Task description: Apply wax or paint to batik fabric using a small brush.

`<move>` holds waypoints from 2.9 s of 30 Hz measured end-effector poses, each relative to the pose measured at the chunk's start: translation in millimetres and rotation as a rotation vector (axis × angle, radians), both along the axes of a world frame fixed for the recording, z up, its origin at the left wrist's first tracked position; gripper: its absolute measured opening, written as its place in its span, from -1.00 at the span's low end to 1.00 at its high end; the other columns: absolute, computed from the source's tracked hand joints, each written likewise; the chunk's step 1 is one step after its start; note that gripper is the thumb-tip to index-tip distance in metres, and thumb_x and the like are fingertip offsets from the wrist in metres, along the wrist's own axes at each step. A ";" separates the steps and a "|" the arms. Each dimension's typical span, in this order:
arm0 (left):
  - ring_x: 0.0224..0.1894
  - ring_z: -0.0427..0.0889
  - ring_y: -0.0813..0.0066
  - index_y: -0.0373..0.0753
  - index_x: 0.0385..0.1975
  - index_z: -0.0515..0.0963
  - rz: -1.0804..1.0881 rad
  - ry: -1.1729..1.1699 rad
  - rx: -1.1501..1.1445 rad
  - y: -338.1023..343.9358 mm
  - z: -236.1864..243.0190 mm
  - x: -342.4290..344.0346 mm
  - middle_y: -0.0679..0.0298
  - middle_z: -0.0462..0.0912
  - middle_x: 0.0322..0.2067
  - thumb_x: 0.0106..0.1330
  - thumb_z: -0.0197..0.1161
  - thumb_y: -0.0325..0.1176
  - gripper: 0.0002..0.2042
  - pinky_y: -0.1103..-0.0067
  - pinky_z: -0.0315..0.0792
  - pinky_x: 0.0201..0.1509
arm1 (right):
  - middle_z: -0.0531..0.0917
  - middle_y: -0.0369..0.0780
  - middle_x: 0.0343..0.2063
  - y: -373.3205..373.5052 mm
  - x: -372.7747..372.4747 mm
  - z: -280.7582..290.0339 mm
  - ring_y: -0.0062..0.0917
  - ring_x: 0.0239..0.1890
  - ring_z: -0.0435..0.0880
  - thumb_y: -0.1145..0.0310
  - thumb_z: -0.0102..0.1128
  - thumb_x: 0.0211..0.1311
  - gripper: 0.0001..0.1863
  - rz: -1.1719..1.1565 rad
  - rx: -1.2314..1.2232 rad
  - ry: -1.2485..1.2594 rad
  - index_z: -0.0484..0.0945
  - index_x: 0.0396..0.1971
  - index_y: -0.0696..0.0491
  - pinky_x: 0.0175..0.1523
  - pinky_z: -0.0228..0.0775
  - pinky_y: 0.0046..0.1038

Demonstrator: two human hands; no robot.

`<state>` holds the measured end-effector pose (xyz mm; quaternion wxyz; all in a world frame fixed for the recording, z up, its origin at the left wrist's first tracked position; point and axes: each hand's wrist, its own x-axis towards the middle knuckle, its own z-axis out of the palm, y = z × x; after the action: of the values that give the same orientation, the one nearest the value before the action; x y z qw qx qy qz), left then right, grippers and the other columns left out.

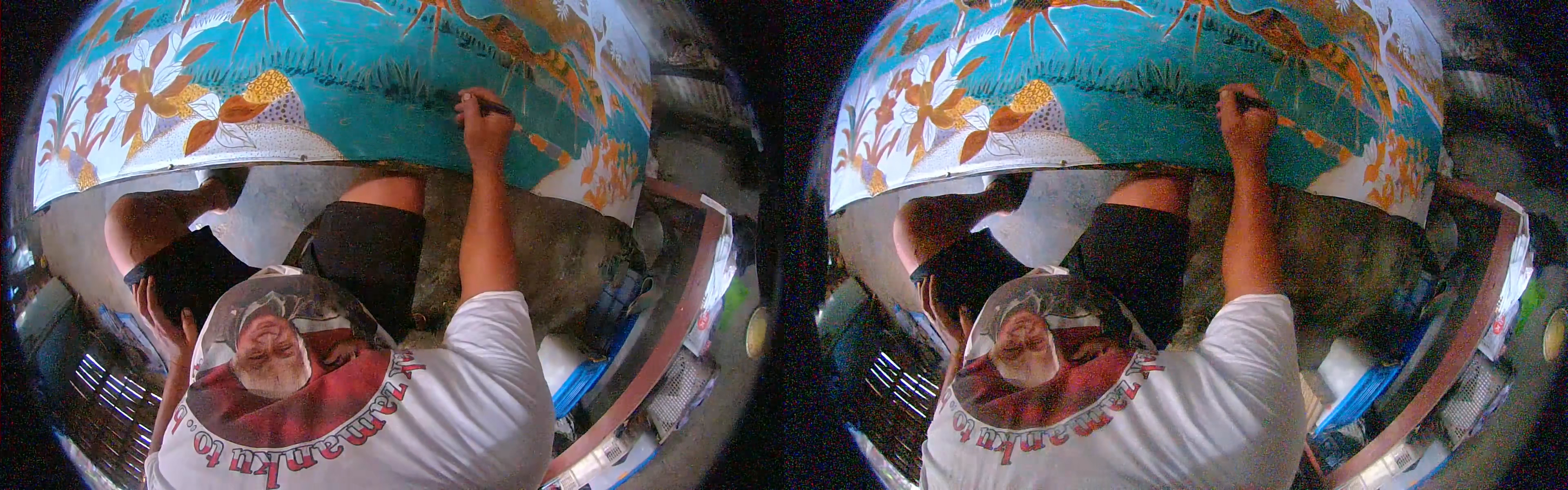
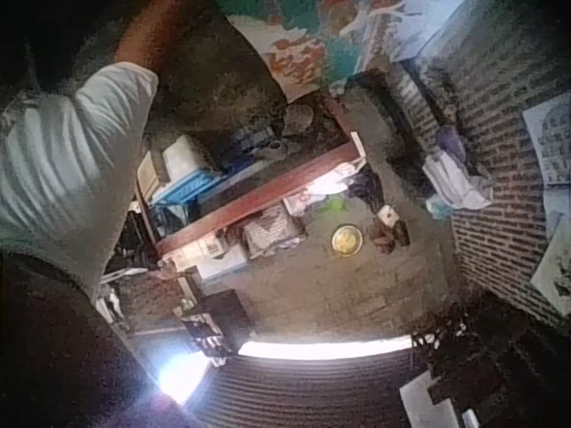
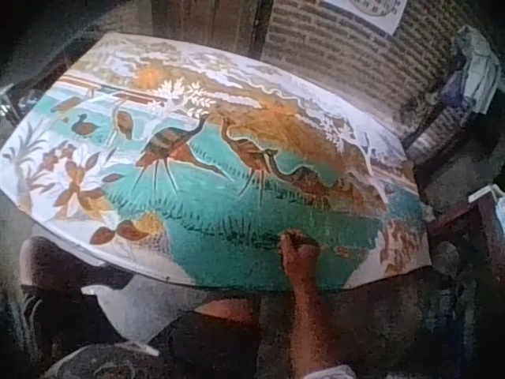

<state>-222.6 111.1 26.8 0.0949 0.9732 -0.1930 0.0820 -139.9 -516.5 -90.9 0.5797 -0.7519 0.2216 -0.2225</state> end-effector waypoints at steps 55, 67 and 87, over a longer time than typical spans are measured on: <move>0.52 0.14 -0.21 -0.36 0.45 0.26 0.045 0.014 0.001 -6.1 4.5 -1.2 -0.17 0.25 0.41 0.45 0.04 0.14 -0.24 0.01 0.00 0.58 | 0.75 -0.21 -0.48 38.4 57.4 9.3 -0.51 -0.48 0.72 0.36 0.31 0.33 -0.86 0.217 -0.244 0.028 0.71 -0.30 0.13 -0.31 0.58 -0.43; 0.51 0.15 -0.22 -0.36 0.46 0.23 -0.018 0.018 -0.006 2.9 -0.1 2.5 -0.12 0.28 0.42 0.45 0.08 0.11 -0.25 -0.03 -0.01 0.57 | 0.70 -0.16 -0.47 -14.5 -17.8 33.4 -0.55 -0.52 0.66 0.39 0.26 0.40 -0.81 -0.223 0.126 -0.104 0.67 -0.24 0.25 -0.40 0.58 -0.42; 0.49 0.18 -0.24 -0.36 0.46 0.21 -0.054 0.002 0.002 -5.5 6.0 3.5 -0.10 0.29 0.42 0.48 0.08 0.03 -0.29 -0.06 0.00 0.56 | 0.72 -0.25 -0.50 -10.0 -28.3 -1.1 -0.61 -0.50 0.66 0.39 0.27 0.39 -0.86 -0.059 -0.243 0.132 0.71 -0.26 0.15 -0.40 0.51 -0.51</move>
<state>-219.1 105.6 32.8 0.0963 0.9678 -0.2190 0.0783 -168.2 -526.6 -92.1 0.4617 -0.8228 0.2525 -0.2147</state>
